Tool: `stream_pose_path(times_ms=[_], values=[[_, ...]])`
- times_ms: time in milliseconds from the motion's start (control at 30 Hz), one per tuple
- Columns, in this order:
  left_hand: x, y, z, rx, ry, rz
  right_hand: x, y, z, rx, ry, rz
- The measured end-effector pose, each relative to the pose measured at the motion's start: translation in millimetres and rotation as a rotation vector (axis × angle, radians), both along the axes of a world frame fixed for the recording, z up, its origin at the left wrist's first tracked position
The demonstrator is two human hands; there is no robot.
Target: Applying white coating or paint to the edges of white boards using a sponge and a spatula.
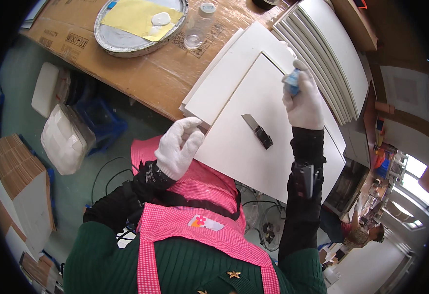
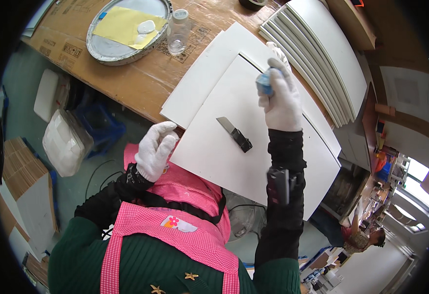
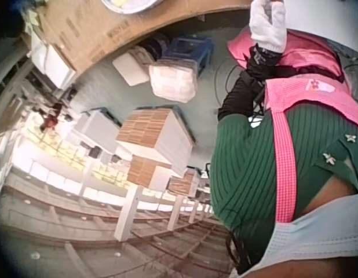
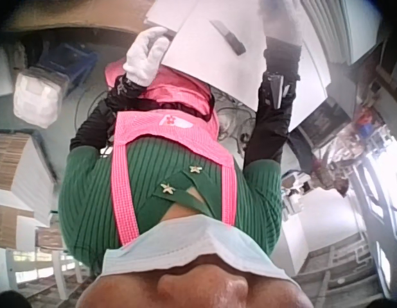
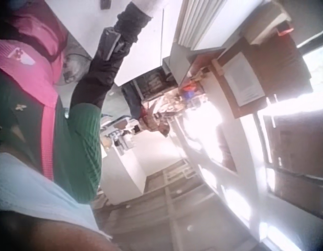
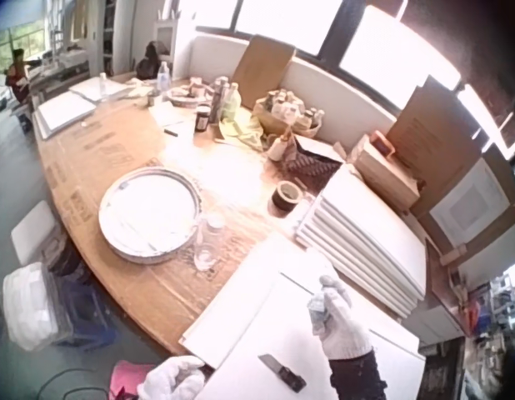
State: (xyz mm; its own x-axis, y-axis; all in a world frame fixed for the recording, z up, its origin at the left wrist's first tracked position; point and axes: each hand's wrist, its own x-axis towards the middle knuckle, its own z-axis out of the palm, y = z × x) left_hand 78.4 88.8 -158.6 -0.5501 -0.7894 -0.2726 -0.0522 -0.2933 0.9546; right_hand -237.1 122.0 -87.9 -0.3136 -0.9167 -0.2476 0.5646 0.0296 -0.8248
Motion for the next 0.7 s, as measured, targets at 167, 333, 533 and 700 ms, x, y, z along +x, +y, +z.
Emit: stream_pose_path(times_ms=[167,333,533,700], values=[[7,-15,4,0.298,-0.070,-0.217,38,-29,-4,0.220,0.896,-0.021],[1,-25,15,0.369,-0.175,-0.505,72,-23,-5,0.053,1.222,0.250],[0,-24,13,0.292,-0.209,-0.519,86,-27,5,0.048,1.479,0.330],[0,-27,13,0.230,-0.298,-0.573,90,-28,2,0.081,1.561,0.383]])
